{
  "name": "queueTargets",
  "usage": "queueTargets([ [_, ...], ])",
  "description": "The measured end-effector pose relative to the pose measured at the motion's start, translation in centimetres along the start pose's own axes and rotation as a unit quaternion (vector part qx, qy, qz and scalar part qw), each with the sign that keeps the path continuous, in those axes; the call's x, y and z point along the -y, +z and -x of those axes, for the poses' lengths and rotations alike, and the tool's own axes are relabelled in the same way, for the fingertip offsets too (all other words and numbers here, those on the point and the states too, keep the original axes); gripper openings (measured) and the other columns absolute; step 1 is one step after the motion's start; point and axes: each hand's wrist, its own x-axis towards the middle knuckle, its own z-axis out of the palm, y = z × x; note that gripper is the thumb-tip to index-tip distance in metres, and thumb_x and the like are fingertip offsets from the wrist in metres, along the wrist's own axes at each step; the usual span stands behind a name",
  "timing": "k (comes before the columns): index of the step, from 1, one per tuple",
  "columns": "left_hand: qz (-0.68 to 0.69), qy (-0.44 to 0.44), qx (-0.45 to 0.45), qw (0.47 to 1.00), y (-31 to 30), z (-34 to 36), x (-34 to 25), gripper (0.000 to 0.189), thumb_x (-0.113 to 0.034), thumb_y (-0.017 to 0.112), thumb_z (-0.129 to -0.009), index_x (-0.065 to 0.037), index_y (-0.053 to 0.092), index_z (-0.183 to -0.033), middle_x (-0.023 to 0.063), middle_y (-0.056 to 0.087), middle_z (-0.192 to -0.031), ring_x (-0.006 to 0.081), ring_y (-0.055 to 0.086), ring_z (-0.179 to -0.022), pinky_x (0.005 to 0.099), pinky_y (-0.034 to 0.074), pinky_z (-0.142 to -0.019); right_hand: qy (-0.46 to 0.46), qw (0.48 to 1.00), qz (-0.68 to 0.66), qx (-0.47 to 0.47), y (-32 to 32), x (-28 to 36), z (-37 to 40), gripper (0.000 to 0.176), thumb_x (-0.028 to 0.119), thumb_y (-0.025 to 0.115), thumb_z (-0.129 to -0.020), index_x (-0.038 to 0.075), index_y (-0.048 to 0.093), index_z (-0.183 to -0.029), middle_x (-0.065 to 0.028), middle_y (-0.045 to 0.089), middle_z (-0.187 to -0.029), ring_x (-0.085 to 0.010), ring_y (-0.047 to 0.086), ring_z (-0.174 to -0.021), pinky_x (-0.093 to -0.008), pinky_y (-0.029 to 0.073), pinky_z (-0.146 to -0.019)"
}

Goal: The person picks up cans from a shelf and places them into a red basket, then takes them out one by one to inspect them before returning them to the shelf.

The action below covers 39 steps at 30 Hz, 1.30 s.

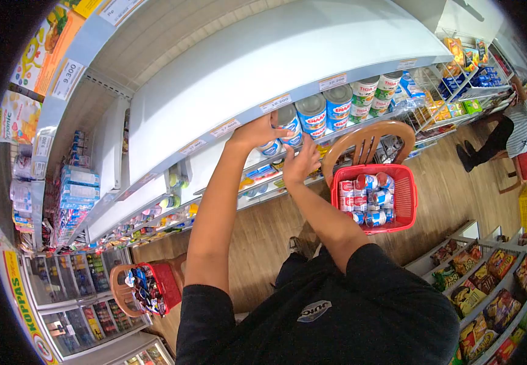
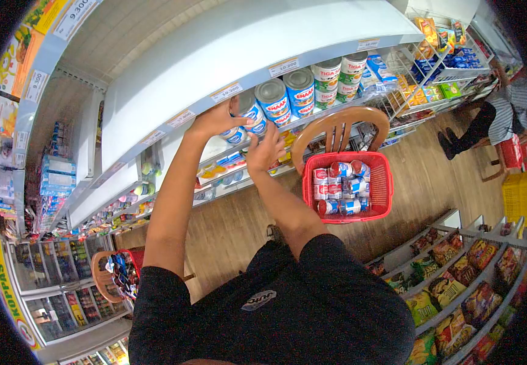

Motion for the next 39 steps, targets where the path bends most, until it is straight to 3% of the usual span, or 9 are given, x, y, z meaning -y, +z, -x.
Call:
queueTargets([
  [5, -0.003, 0.058, -0.017, 0.998, -0.7, 0.7, 0.5, 0.065, -0.046, 0.088, -0.067, -0.003, 0.055, -0.102, 0.0023, 0.048, -0.078, 0.0171, 0.048, -0.073, 0.0331, 0.042, -0.068, -0.015, 0.999, -0.043, 0.004, -0.1, -0.4, 0.2, 0.067, 0.025, 0.078, -0.080, 0.013, 0.046, -0.138, -0.0075, 0.052, -0.135, -0.0377, 0.045, -0.123, -0.0523, 0.031, -0.097],
  [8, 0.018, -0.071, -0.007, 0.997, -1.7, 3.3, 0.4, 0.065, -0.047, 0.088, -0.068, -0.001, 0.061, -0.106, 0.0074, 0.061, -0.089, 0.0206, 0.057, -0.082, 0.0331, 0.048, -0.075, -0.138, 0.982, -0.122, -0.032, -0.9, -1.9, 1.4, 0.067, 0.023, 0.079, -0.079, 0.009, 0.046, -0.137, -0.0115, 0.052, -0.135, -0.0379, 0.044, -0.125, -0.0510, 0.031, -0.098],
  [11, 0.173, -0.022, -0.172, 0.970, -0.6, 6.3, 1.2, 0.070, -0.040, 0.088, -0.071, 0.000, 0.060, -0.121, 0.0122, 0.065, -0.112, 0.0218, 0.061, -0.102, 0.0341, 0.050, -0.089, -0.170, 0.979, -0.100, 0.046, -1.3, -1.9, 3.0, 0.069, 0.022, 0.080, -0.078, 0.008, 0.047, -0.137, -0.0138, 0.052, -0.135, -0.0376, 0.043, -0.126, -0.0513, 0.031, -0.100],
  [17, 0.376, -0.083, -0.163, 0.908, 5.9, 6.5, 7.2, 0.084, -0.026, 0.087, -0.076, 0.002, 0.042, -0.141, 0.0180, 0.059, -0.130, 0.0272, 0.058, -0.120, 0.0391, 0.050, -0.098, -0.113, 0.987, -0.080, 0.078, 0.0, 1.1, 4.0, 0.074, 0.021, 0.083, -0.074, 0.011, 0.047, -0.138, -0.0113, 0.053, -0.135, -0.0355, 0.044, -0.125, -0.0506, 0.031, -0.100],
  [26, 0.359, -0.108, -0.168, 0.912, 6.1, 6.9, 5.7, 0.082, -0.026, 0.085, -0.079, 0.001, 0.039, -0.141, 0.0194, 0.055, -0.133, 0.0295, 0.053, -0.126, 0.0410, 0.051, -0.098, -0.102, 0.988, -0.098, 0.060, 0.1, 0.6, 4.1, 0.077, 0.017, 0.085, -0.072, 0.009, 0.046, -0.138, -0.0140, 0.053, -0.132, -0.0367, 0.045, -0.124, -0.0500, 0.032, -0.101],
  [31, 0.366, -0.068, -0.298, 0.879, 9.3, 9.2, 6.6, 0.088, -0.022, 0.084, -0.080, -0.003, 0.033, -0.149, 0.0160, 0.036, -0.153, 0.0309, 0.043, -0.136, 0.0405, 0.049, -0.101, -0.242, 0.944, -0.162, 0.154, -5.1, -8.1, 2.8, 0.066, 0.017, 0.081, -0.078, 0.002, 0.048, -0.134, -0.0184, 0.054, -0.129, -0.0369, 0.049, -0.120, -0.0476, 0.039, -0.101],
  [32, 0.337, -0.070, -0.340, 0.875, 10.6, 10.9, 6.0, 0.078, -0.016, 0.079, -0.084, -0.005, 0.036, -0.148, 0.0136, 0.039, -0.151, 0.0304, 0.047, -0.131, 0.0388, 0.049, -0.099, -0.197, 0.932, -0.248, 0.177, -7.2, -10.1, 2.9, 0.048, 0.011, 0.078, -0.080, 0.002, 0.057, -0.122, -0.0146, 0.064, -0.106, -0.0324, 0.059, -0.100, -0.0452, 0.043, -0.093],
  [36, 0.378, -0.132, -0.381, 0.833, 18.9, 17.0, 5.6, 0.050, -0.014, 0.069, -0.094, -0.003, 0.047, -0.138, 0.0115, 0.056, -0.131, 0.0201, 0.058, -0.112, 0.0338, 0.052, -0.090, -0.022, 0.963, -0.138, 0.231, -12.4, -25.0, 3.8, 0.031, 0.019, 0.075, -0.086, 0.001, 0.065, -0.109, -0.0163, 0.068, -0.098, -0.0297, 0.066, -0.088, -0.0425, 0.052, -0.081],
  [39, 0.397, -0.162, -0.234, 0.873, 24.3, 21.3, 6.3, 0.040, -0.019, 0.068, -0.096, -0.005, 0.054, -0.130, 0.0073, 0.062, -0.117, 0.0151, 0.061, -0.101, 0.0294, 0.052, -0.083, 0.096, 0.972, 0.021, 0.215, -18.5, -32.4, 5.1, 0.033, 0.025, 0.072, -0.088, 0.003, 0.066, -0.112, -0.0149, 0.071, -0.099, -0.0290, 0.068, -0.088, -0.0404, 0.054, -0.078],
])
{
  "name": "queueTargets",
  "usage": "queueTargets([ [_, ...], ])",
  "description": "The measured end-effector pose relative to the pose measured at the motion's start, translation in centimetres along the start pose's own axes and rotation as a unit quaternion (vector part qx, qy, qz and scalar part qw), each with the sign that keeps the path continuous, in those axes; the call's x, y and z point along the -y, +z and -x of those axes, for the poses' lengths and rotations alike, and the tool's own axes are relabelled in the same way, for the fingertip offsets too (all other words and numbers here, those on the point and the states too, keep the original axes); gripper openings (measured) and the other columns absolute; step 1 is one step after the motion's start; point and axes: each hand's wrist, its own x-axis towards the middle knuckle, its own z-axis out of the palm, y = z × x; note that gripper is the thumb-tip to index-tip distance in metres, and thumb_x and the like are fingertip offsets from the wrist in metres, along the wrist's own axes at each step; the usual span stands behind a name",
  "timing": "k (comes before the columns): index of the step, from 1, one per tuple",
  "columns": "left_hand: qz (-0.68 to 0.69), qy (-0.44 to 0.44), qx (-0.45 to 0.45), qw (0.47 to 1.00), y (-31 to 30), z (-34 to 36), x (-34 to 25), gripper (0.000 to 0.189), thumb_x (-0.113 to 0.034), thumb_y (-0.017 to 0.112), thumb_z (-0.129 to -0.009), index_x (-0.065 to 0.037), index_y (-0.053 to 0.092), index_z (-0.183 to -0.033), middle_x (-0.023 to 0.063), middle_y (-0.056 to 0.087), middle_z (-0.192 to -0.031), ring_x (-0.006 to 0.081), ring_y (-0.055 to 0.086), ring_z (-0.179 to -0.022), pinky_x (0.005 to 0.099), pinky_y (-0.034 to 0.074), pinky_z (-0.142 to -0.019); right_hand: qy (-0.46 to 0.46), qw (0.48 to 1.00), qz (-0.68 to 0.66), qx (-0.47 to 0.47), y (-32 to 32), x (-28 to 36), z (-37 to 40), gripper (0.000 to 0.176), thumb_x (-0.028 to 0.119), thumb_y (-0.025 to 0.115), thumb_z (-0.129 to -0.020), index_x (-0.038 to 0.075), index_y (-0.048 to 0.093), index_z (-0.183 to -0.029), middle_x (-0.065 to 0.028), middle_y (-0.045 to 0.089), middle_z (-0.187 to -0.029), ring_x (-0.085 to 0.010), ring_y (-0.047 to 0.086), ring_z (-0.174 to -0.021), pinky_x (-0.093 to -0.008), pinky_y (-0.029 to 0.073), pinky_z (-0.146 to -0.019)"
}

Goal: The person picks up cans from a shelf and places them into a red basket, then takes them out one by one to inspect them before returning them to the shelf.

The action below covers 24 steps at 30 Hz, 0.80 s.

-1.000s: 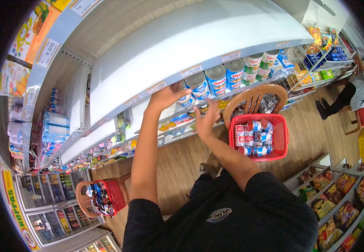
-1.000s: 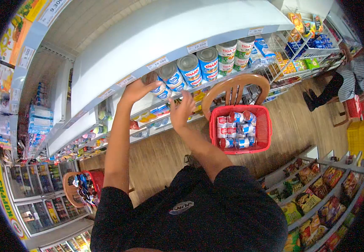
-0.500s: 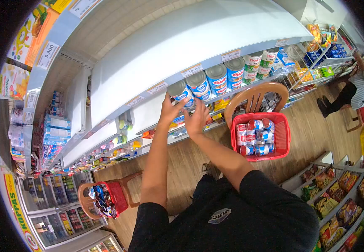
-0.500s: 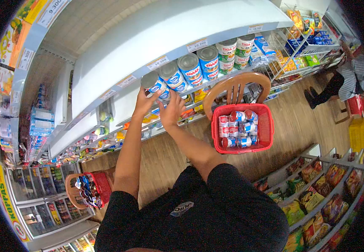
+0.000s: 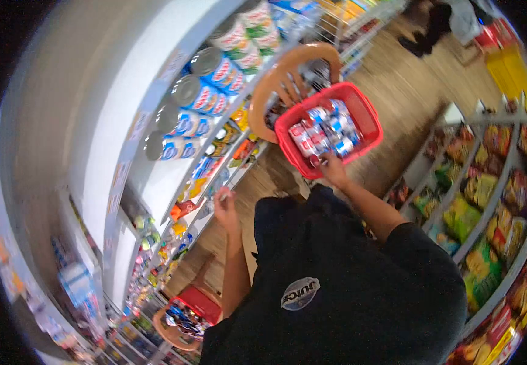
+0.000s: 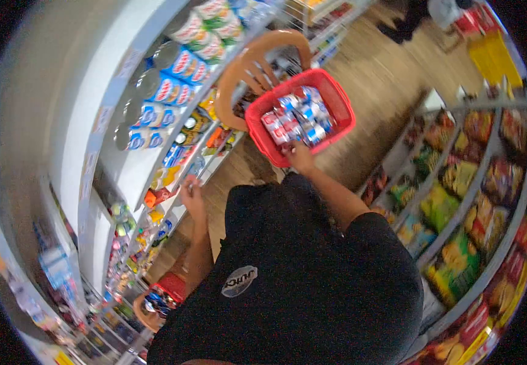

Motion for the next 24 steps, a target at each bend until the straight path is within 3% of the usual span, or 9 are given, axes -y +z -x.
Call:
queueTargets([
  [2, 0.030, -0.154, 0.100, 0.983, 1.6, 1.3, 1.4, 0.036, -0.026, 0.067, -0.097, -0.009, 0.058, -0.126, 0.0036, 0.064, -0.109, 0.0111, 0.062, -0.092, 0.0270, 0.051, -0.077, 0.054, 0.998, -0.001, -0.045, -2.0, -5.1, 2.3, 0.036, 0.028, 0.073, -0.086, 0.001, 0.067, -0.109, -0.0151, 0.071, -0.093, -0.0295, 0.068, -0.086, -0.0400, 0.054, -0.079],
  [3, 0.026, -0.158, 0.122, 0.980, 2.4, 1.0, 1.9, 0.036, -0.026, 0.067, -0.097, -0.009, 0.058, -0.126, 0.0036, 0.064, -0.109, 0.0111, 0.062, -0.092, 0.0270, 0.051, -0.077, 0.071, 0.996, -0.003, -0.060, -2.1, -7.8, 3.4, 0.036, 0.028, 0.073, -0.086, 0.001, 0.067, -0.109, -0.0151, 0.071, -0.093, -0.0295, 0.068, -0.086, -0.0400, 0.054, -0.079],
  [5, 0.041, -0.326, 0.191, 0.925, 2.9, 0.9, 3.0, 0.036, -0.031, 0.066, -0.097, -0.011, 0.058, -0.126, 0.0017, 0.064, -0.111, 0.0111, 0.062, -0.093, 0.0277, 0.051, -0.076, 0.214, 0.969, 0.067, -0.106, -1.6, -12.5, 6.4, 0.036, 0.029, 0.073, -0.086, 0.001, 0.067, -0.108, -0.0146, 0.071, -0.087, -0.0278, 0.068, -0.076, -0.0393, 0.055, -0.071],
  [8, -0.017, -0.404, 0.300, 0.864, 3.8, -1.5, 5.8, 0.038, -0.036, 0.065, -0.097, -0.013, 0.059, -0.127, -0.0001, 0.064, -0.111, 0.0111, 0.062, -0.092, 0.0279, 0.051, -0.075, 0.392, 0.916, 0.025, -0.084, -0.9, -15.1, 11.0, 0.038, 0.034, 0.070, -0.089, 0.002, 0.066, -0.109, -0.0120, 0.069, -0.082, -0.0242, 0.068, -0.068, -0.0391, 0.055, -0.063],
  [11, -0.141, -0.345, 0.428, 0.824, 5.1, -4.5, 8.1, 0.041, -0.038, 0.065, -0.097, -0.012, 0.059, -0.128, 0.0007, 0.064, -0.112, 0.0117, 0.062, -0.093, 0.0283, 0.052, -0.077, 0.472, 0.859, -0.096, -0.172, 2.6, -14.7, 16.0, 0.041, 0.038, 0.067, -0.092, 0.003, 0.065, -0.111, -0.0099, 0.069, -0.084, -0.0200, 0.067, -0.063, -0.0368, 0.054, -0.054],
  [14, -0.114, -0.297, 0.514, 0.796, 6.7, -7.7, 12.2, 0.043, -0.039, 0.064, -0.097, -0.012, 0.058, -0.129, 0.0012, 0.064, -0.112, 0.0118, 0.062, -0.092, 0.0282, 0.051, -0.076, 0.475, 0.836, -0.200, -0.189, 6.0, -9.5, 19.3, 0.043, 0.039, 0.068, -0.092, 0.002, 0.063, -0.113, -0.0090, 0.068, -0.082, -0.0179, 0.064, -0.060, -0.0340, 0.052, -0.049],
  [19, -0.130, -0.279, 0.561, 0.768, 11.5, -8.8, 7.3, 0.042, -0.037, 0.061, -0.099, -0.011, 0.055, -0.131, 0.0052, 0.064, -0.120, 0.0140, 0.064, -0.095, 0.0290, 0.051, -0.078, 0.490, 0.739, -0.389, -0.249, 11.4, -4.1, 19.8, 0.046, 0.041, 0.070, -0.092, 0.003, 0.063, -0.117, -0.0088, 0.068, -0.089, -0.0186, 0.067, -0.068, -0.0320, 0.053, -0.053],
  [21, -0.140, -0.285, 0.584, 0.747, 13.7, -8.7, 7.3, 0.043, -0.039, 0.060, -0.099, -0.012, 0.054, -0.133, 0.0061, 0.062, -0.124, 0.0167, 0.063, -0.100, 0.0328, 0.051, -0.083, 0.447, 0.800, -0.345, -0.203, 12.0, -3.1, 18.8, 0.044, 0.036, 0.071, -0.090, 0.003, 0.064, -0.119, -0.0102, 0.071, -0.099, -0.0211, 0.070, -0.083, -0.0348, 0.056, -0.065],
  [24, -0.166, -0.308, 0.600, 0.719, 18.1, -7.9, 7.3, 0.048, -0.042, 0.060, -0.099, -0.012, 0.052, -0.135, 0.0089, 0.061, -0.127, 0.0225, 0.062, -0.105, 0.0384, 0.051, -0.090, 0.306, 0.904, -0.153, -0.254, 10.9, -2.3, 16.3, 0.041, 0.028, 0.073, -0.086, 0.000, 0.065, -0.115, -0.0162, 0.070, -0.101, -0.0281, 0.069, -0.092, -0.0372, 0.055, -0.081],
])
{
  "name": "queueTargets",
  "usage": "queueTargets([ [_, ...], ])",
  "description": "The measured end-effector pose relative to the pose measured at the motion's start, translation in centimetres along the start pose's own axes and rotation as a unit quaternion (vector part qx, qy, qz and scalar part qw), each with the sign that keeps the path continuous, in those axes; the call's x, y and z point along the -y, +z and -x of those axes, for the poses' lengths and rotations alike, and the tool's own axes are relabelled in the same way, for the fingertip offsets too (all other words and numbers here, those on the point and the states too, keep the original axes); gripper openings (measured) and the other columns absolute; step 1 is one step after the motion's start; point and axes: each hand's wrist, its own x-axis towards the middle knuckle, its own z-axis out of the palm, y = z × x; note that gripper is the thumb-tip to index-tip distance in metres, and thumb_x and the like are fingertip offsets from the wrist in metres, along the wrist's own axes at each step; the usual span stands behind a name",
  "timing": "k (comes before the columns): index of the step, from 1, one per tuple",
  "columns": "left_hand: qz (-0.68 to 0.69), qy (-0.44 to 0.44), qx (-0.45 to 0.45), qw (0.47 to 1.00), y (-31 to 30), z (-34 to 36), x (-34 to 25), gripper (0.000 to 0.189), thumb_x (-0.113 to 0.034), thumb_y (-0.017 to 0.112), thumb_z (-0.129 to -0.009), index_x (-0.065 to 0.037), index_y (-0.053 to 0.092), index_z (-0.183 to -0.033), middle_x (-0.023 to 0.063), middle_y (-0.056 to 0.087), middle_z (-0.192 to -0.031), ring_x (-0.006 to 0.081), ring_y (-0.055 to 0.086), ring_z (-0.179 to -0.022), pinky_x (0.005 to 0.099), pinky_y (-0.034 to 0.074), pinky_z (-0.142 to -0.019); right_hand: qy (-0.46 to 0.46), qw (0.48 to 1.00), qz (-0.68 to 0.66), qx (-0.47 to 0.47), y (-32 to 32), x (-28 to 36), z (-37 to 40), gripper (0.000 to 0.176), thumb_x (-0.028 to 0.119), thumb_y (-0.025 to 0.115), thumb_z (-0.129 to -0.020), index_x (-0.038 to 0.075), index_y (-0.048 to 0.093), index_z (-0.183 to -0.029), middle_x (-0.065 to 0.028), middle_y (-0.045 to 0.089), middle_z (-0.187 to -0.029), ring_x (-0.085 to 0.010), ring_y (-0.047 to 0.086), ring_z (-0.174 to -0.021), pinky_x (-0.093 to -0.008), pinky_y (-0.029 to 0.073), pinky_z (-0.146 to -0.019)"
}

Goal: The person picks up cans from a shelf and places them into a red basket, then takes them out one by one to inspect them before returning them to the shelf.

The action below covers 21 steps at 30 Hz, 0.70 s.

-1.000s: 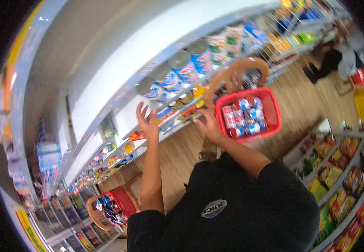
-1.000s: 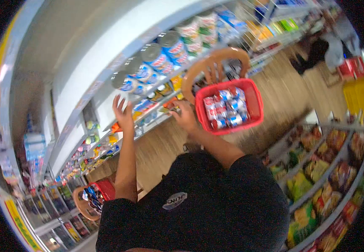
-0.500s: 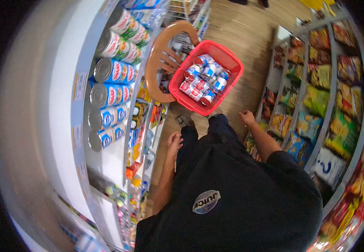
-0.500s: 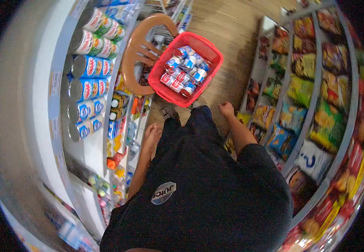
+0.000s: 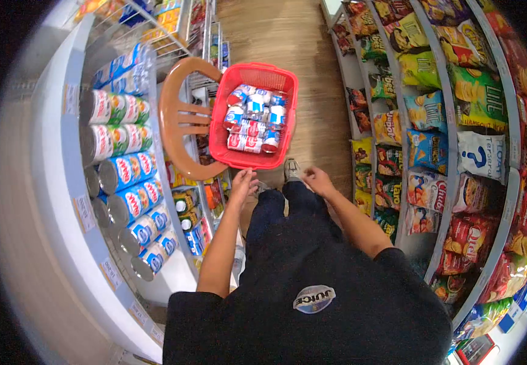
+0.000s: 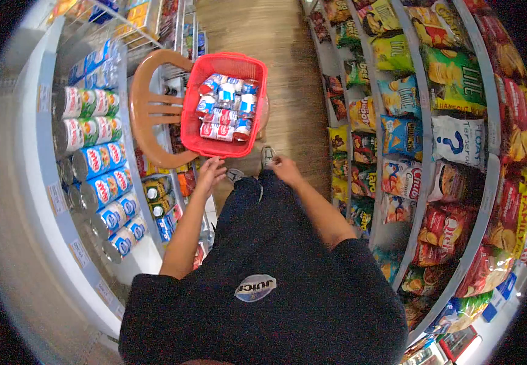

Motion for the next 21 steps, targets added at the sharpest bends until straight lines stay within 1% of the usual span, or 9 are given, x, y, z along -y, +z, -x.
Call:
queueTargets([
  [2, 0.021, -0.039, -0.003, 0.999, 1.7, -1.6, -2.0, 0.052, -0.043, 0.061, -0.098, -0.010, 0.049, -0.136, 0.0115, 0.058, -0.131, 0.0262, 0.061, -0.110, 0.0415, 0.051, -0.095, -0.063, 0.998, 0.018, 0.010, -1.5, 3.5, -1.9, 0.041, 0.027, 0.074, -0.084, 0.001, 0.065, -0.115, -0.0194, 0.068, -0.107, -0.0325, 0.067, -0.098, -0.0394, 0.054, -0.087],
  [4, 0.017, -0.029, 0.010, 0.999, 3.4, -4.2, -3.3, 0.058, -0.044, 0.061, -0.097, -0.007, 0.044, -0.138, 0.0149, 0.055, -0.133, 0.0306, 0.058, -0.116, 0.0450, 0.051, -0.098, -0.099, 0.995, 0.014, 0.012, -2.7, 6.0, -5.0, 0.044, 0.027, 0.074, -0.083, 0.001, 0.065, -0.117, -0.0205, 0.067, -0.111, -0.0345, 0.066, -0.102, -0.0412, 0.053, -0.089],
  [6, 0.124, -0.012, 0.054, 0.991, 4.5, -7.8, -3.1, 0.063, -0.046, 0.061, -0.097, -0.005, 0.039, -0.140, 0.0178, 0.052, -0.135, 0.0349, 0.056, -0.120, 0.0477, 0.050, -0.100, -0.215, 0.976, 0.031, -0.014, -3.9, 9.1, -7.6, 0.046, 0.022, 0.075, -0.080, 0.002, 0.063, -0.119, -0.0221, 0.064, -0.113, -0.0374, 0.062, -0.109, -0.0447, 0.050, -0.094],
  [10, 0.218, -0.061, 0.008, 0.974, 8.1, -12.9, -3.1, 0.064, -0.049, 0.055, -0.099, -0.008, 0.036, -0.145, 0.0188, 0.042, -0.144, 0.0394, 0.051, -0.126, 0.0509, 0.047, -0.102, -0.220, 0.971, 0.098, 0.002, -3.5, 10.6, -14.5, 0.050, 0.018, 0.077, -0.075, 0.002, 0.061, -0.120, -0.0221, 0.062, -0.113, -0.0403, 0.058, -0.111, -0.0456, 0.047, -0.097],
  [12, 0.224, -0.076, 0.000, 0.972, 8.9, -16.6, -2.9, 0.070, -0.051, 0.055, -0.098, -0.010, 0.031, -0.149, 0.0179, 0.038, -0.145, 0.0377, 0.047, -0.127, 0.0503, 0.045, -0.103, -0.296, 0.938, 0.180, -0.001, -2.8, 11.3, -18.0, 0.054, 0.017, 0.078, -0.071, 0.003, 0.060, -0.119, -0.0216, 0.058, -0.115, -0.0415, 0.056, -0.110, -0.0473, 0.048, -0.094],
  [16, 0.244, -0.101, 0.015, 0.964, 9.5, -20.9, -2.7, 0.071, -0.054, 0.054, -0.098, -0.011, 0.031, -0.149, 0.0154, 0.038, -0.143, 0.0343, 0.047, -0.116, 0.0478, 0.046, -0.099, -0.240, 0.933, 0.270, 0.004, -0.7, 12.3, -22.0, 0.066, 0.015, 0.079, -0.068, 0.006, 0.053, -0.128, -0.0159, 0.055, -0.123, -0.0383, 0.057, -0.112, -0.0483, 0.052, -0.090],
  [17, 0.244, -0.099, 0.021, 0.965, 9.6, -21.8, -2.9, 0.068, -0.056, 0.052, -0.098, -0.011, 0.035, -0.147, 0.0143, 0.041, -0.142, 0.0329, 0.048, -0.118, 0.0468, 0.047, -0.098, -0.237, 0.933, 0.270, 0.009, -0.4, 12.6, -22.8, 0.066, 0.015, 0.079, -0.068, 0.006, 0.053, -0.128, -0.0159, 0.055, -0.123, -0.0383, 0.057, -0.112, -0.0483, 0.052, -0.090],
  [19, 0.242, -0.101, 0.024, 0.965, 9.9, -22.9, -3.3, 0.067, -0.057, 0.050, -0.098, -0.011, 0.039, -0.145, 0.0133, 0.044, -0.141, 0.0316, 0.049, -0.119, 0.0458, 0.048, -0.097, -0.187, 0.899, 0.392, 0.064, 0.6, 12.6, -24.4, 0.070, 0.015, 0.079, -0.068, 0.009, 0.050, -0.132, -0.0130, 0.055, -0.125, -0.0353, 0.058, -0.111, -0.0471, 0.053, -0.090],
  [21, 0.256, -0.089, 0.062, 0.961, 10.7, -23.7, -3.6, 0.063, -0.058, 0.047, -0.099, -0.010, 0.047, -0.141, 0.0102, 0.055, -0.134, 0.0269, 0.057, -0.116, 0.0427, 0.051, -0.092, -0.175, 0.887, 0.423, 0.066, 2.3, 11.8, -25.9, 0.068, 0.016, 0.079, -0.068, 0.010, 0.053, -0.131, -0.0128, 0.055, -0.126, -0.0349, 0.059, -0.111, -0.0470, 0.053, -0.090],
])
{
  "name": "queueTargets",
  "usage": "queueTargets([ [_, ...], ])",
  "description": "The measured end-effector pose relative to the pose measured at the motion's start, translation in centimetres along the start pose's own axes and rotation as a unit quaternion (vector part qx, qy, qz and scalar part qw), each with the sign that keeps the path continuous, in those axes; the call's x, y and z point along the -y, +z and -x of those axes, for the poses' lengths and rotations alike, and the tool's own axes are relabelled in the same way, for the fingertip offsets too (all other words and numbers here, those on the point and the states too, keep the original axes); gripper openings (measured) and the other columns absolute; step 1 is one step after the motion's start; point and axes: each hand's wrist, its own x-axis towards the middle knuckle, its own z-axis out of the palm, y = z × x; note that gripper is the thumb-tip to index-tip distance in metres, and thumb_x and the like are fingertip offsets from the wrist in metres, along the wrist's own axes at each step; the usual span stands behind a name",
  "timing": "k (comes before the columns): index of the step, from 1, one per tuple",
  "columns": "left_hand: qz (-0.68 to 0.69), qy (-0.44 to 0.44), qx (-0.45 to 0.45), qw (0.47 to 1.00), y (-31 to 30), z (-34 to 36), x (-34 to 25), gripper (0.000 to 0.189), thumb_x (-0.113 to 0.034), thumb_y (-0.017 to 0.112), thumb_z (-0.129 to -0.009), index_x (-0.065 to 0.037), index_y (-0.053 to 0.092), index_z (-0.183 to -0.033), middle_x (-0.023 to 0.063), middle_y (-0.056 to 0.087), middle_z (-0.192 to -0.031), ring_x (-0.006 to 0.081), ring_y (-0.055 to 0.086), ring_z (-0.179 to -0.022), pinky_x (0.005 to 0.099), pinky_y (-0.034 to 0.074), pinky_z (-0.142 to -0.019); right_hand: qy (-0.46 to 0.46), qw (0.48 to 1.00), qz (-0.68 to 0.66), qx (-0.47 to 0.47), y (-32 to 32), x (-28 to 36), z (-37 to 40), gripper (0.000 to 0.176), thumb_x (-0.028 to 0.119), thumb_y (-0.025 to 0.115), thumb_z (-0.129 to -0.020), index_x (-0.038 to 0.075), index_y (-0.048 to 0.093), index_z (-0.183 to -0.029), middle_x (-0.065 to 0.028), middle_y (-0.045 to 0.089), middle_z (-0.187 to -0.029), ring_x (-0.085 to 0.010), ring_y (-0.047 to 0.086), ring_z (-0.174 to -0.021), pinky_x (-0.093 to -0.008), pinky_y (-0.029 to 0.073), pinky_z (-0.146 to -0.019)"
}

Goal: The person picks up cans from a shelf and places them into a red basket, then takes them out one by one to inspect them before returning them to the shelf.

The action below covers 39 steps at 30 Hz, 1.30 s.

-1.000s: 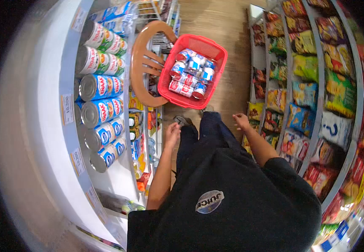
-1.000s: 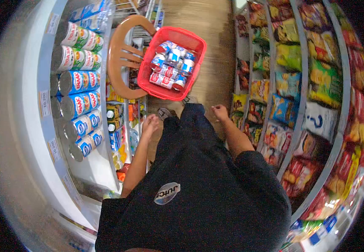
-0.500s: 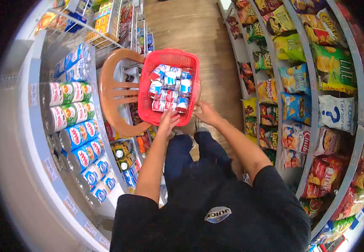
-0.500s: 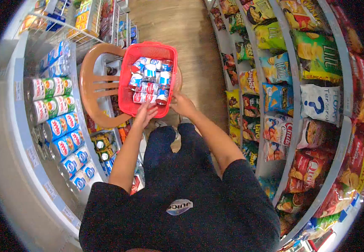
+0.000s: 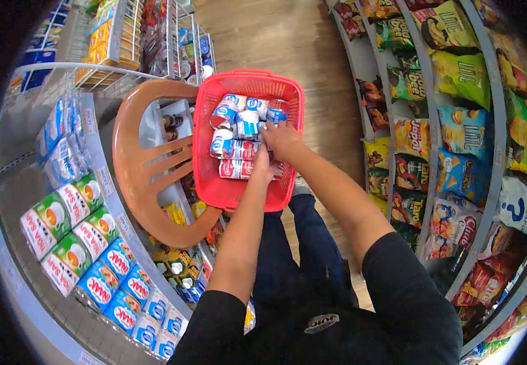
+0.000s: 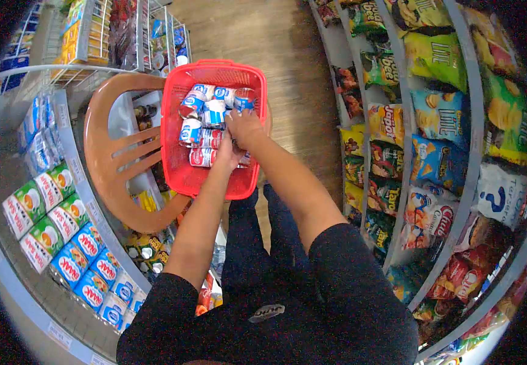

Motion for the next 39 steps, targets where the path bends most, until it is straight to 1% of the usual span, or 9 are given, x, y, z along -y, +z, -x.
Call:
queueTargets([
  [8, -0.137, 0.054, -0.069, 0.987, -0.3, 0.1, 0.9, 0.052, -0.055, 0.046, -0.101, -0.010, 0.057, -0.126, 0.0061, 0.065, -0.111, 0.0219, 0.063, -0.096, 0.0411, 0.055, -0.081, 0.005, 0.997, 0.055, -0.056, 3.1, -0.3, -1.0, 0.052, 0.025, 0.079, -0.070, 0.013, 0.065, -0.119, -0.0147, 0.056, -0.124, -0.0375, 0.059, -0.109, -0.0481, 0.052, -0.089],
  [10, -0.144, 0.126, -0.168, 0.967, -0.2, 2.7, 0.4, 0.058, -0.056, 0.046, -0.101, -0.008, 0.052, -0.133, 0.0087, 0.060, -0.121, 0.0218, 0.062, -0.104, 0.0418, 0.055, -0.082, -0.002, 0.999, -0.037, -0.037, -0.3, 0.4, 0.5, 0.062, 0.030, 0.082, -0.066, 0.012, 0.064, -0.122, -0.0162, 0.056, -0.121, -0.0389, 0.058, -0.109, -0.0485, 0.050, -0.093],
  [13, -0.122, 0.208, -0.145, 0.960, -1.2, 6.2, -0.8, 0.061, -0.054, 0.044, -0.102, -0.007, 0.047, -0.141, 0.0096, 0.055, -0.131, 0.0208, 0.058, -0.116, 0.0384, 0.052, -0.093, 0.045, 0.969, -0.239, -0.044, -3.4, 1.3, 2.6, 0.070, 0.032, 0.085, -0.060, 0.011, 0.064, -0.125, -0.0193, 0.055, -0.125, -0.0405, 0.056, -0.113, -0.0473, 0.048, -0.097],
  [15, -0.157, 0.262, -0.083, 0.949, -2.2, 8.7, -1.7, 0.060, -0.053, 0.042, -0.103, -0.007, 0.046, -0.141, 0.0095, 0.054, -0.133, 0.0206, 0.055, -0.120, 0.0377, 0.049, -0.098, 0.037, 0.961, -0.267, -0.059, -4.3, 1.5, 4.4, 0.072, 0.033, 0.086, -0.061, 0.005, 0.063, -0.124, -0.0176, 0.059, -0.123, -0.0320, 0.060, -0.109, -0.0414, 0.051, -0.090],
  [17, -0.189, 0.319, -0.019, 0.929, -2.2, 11.6, -1.9, 0.059, -0.051, 0.040, -0.105, -0.006, 0.045, -0.142, 0.0095, 0.054, -0.136, 0.0204, 0.053, -0.124, 0.0370, 0.045, -0.102, 0.048, 0.845, -0.532, 0.038, -4.8, 1.5, 5.9, 0.070, 0.038, 0.084, -0.070, 0.002, 0.062, -0.125, -0.0140, 0.064, -0.117, -0.0235, 0.062, -0.101, -0.0368, 0.052, -0.082],
  [21, -0.038, 0.274, 0.123, 0.953, 0.3, 17.8, -3.5, 0.055, -0.045, 0.035, -0.107, -0.001, 0.049, -0.138, 0.0092, 0.053, -0.134, 0.0198, 0.052, -0.122, 0.0356, 0.039, -0.107, 0.144, 0.642, -0.741, 0.135, -13.8, 6.6, 14.2, 0.074, 0.048, 0.073, -0.087, 0.002, 0.047, -0.140, -0.0114, 0.063, -0.119, -0.0185, 0.062, -0.106, -0.0359, 0.053, -0.079],
  [23, -0.029, 0.234, 0.204, 0.950, 2.3, 21.7, -5.0, 0.062, -0.052, 0.030, -0.107, -0.001, 0.049, -0.137, 0.0106, 0.056, -0.133, 0.0196, 0.055, -0.121, 0.0371, 0.043, -0.104, 0.124, 0.612, -0.775, 0.098, -16.0, 8.6, 17.8, 0.080, 0.051, 0.072, -0.088, 0.002, 0.041, -0.143, -0.0121, 0.062, -0.123, -0.0204, 0.062, -0.108, -0.0367, 0.053, -0.081],
  [28, -0.032, 0.157, 0.159, 0.974, 6.6, 26.9, -6.8, 0.073, -0.063, 0.027, -0.102, -0.003, 0.045, -0.140, 0.0095, 0.062, -0.124, 0.0196, 0.062, -0.112, 0.0363, 0.050, -0.098, 0.084, 0.700, -0.710, -0.014, -17.6, 11.1, 22.9, 0.088, 0.028, 0.088, -0.075, -0.007, 0.040, -0.140, -0.0155, 0.063, -0.121, -0.0206, 0.063, -0.105, -0.0355, 0.052, -0.093],
  [39, 0.000, 0.219, 0.179, 0.959, 12.6, 32.7, -8.3, 0.074, -0.066, 0.028, -0.101, -0.006, 0.048, -0.138, 0.0088, 0.063, -0.124, 0.0192, 0.065, -0.108, 0.0346, 0.055, -0.091, 0.034, 0.817, -0.563, -0.117, -20.6, 8.7, 22.4, 0.084, 0.036, 0.092, -0.067, -0.004, 0.050, -0.128, -0.0154, 0.064, -0.116, -0.0206, 0.063, -0.104, -0.0349, 0.052, -0.091],
])
